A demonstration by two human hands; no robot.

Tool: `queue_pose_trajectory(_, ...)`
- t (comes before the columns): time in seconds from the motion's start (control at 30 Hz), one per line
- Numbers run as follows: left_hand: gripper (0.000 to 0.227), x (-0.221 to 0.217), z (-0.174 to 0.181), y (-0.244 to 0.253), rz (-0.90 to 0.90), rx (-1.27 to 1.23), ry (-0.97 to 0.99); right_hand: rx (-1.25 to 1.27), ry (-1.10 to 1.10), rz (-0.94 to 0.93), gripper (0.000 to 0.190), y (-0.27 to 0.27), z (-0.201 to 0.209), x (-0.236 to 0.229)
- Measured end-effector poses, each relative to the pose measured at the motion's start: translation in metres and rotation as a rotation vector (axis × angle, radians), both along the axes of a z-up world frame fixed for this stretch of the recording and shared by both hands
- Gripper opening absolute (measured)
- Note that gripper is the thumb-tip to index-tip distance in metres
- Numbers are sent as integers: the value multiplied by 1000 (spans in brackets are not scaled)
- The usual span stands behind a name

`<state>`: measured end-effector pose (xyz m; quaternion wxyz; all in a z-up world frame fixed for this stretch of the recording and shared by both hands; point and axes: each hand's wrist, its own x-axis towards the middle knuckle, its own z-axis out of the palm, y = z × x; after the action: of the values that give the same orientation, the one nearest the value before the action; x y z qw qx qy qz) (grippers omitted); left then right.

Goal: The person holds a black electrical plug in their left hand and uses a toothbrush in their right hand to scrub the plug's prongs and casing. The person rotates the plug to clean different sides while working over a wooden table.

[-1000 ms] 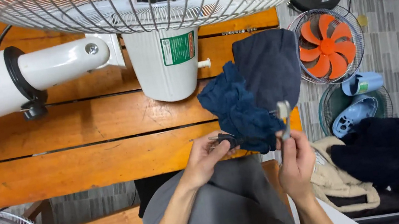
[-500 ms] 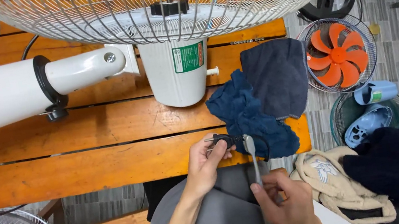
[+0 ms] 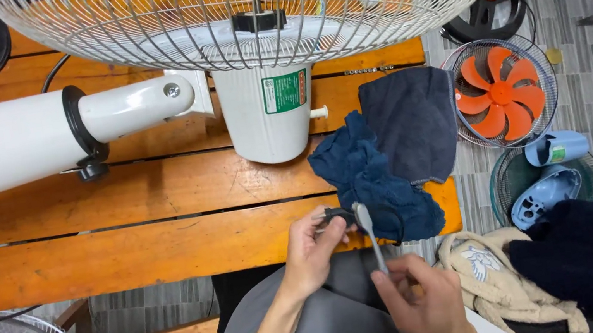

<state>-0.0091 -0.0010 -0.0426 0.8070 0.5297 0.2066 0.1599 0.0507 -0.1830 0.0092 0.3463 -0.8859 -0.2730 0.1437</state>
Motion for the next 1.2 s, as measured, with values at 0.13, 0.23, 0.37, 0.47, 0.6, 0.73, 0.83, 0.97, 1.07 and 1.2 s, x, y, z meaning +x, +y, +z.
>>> queue_pose_trajectory(0.13,25,1,5,-1,-82,-33,-7,84,74,-207,11,-1,-12,32)
queue_pose_trajectory(0.23,30,-2,12,2,-128,-3,-14,393,126,-302,21,-6,-1,39)
queue_pose_trajectory(0.37,30,0,15,4,-162,-18,-41,525,233,-221,25,3,-18,56)
queue_pose_trajectory(0.47,29,-4,20,11,-164,-44,-47,510,500,-30,26,5,-26,65)
queue_pose_trajectory(0.6,23,-10,22,23,-259,50,-38,253,428,126,15,-3,-27,76)
queue_pose_trajectory(0.73,30,-14,33,40,-520,-132,-182,350,216,319,13,7,21,81)
queue_pose_trajectory(0.83,50,-15,20,53,-659,-390,-4,323,-67,464,8,4,45,76)
queue_pose_trajectory(0.97,18,-12,43,57,-789,-360,15,281,-479,642,14,-4,56,74)
queue_pose_trajectory(1.07,21,-13,68,52,-635,-86,167,240,-653,723,18,-15,52,77)
queue_pose_trajectory(1.2,27,-18,71,33,-320,267,76,240,-709,557,16,-19,37,77)
